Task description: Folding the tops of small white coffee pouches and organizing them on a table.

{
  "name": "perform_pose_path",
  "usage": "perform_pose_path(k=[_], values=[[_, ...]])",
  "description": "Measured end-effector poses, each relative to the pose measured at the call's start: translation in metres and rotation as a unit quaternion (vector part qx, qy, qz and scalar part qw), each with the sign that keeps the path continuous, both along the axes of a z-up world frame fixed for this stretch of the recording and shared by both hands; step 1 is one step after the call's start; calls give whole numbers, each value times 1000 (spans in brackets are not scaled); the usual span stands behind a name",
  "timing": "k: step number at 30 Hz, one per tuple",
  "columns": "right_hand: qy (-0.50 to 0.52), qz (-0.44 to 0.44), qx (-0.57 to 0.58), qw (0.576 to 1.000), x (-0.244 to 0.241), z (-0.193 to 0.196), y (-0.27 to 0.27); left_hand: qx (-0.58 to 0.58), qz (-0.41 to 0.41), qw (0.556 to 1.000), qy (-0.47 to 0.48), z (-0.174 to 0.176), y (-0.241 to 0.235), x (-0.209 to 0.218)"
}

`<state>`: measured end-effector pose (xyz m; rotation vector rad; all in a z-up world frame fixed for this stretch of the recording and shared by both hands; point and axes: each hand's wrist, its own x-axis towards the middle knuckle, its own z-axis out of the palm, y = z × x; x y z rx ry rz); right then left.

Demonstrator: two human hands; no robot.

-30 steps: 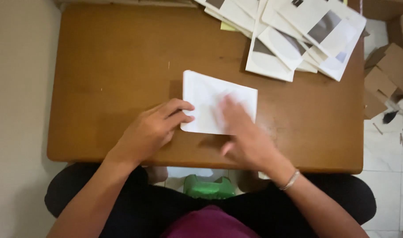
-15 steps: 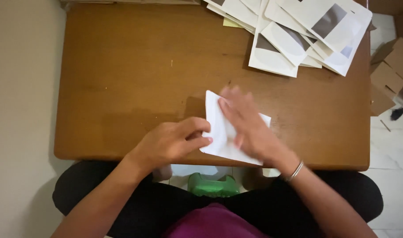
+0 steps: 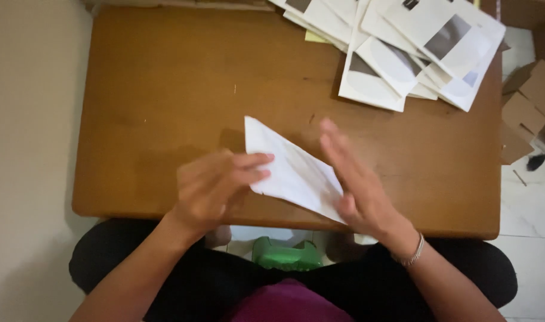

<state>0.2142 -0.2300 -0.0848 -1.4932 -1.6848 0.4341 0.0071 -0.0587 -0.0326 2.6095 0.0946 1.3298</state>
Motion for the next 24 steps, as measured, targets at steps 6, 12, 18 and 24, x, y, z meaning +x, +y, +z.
perform_pose_path(k=[6,12,18,24], values=[[90,89,-295,947,-6,31,-1,-190,128,970,80,10,11,-9],[36,-39,-181,982,-4,21,2,-324,153,922,146,-1,42,-24],[111,-53,-204,971,-3,10,1,-407,86,889,193,6,24,-11],[116,-58,-242,961,-2,-4,-3,-548,88,811,184,12,20,-4]])
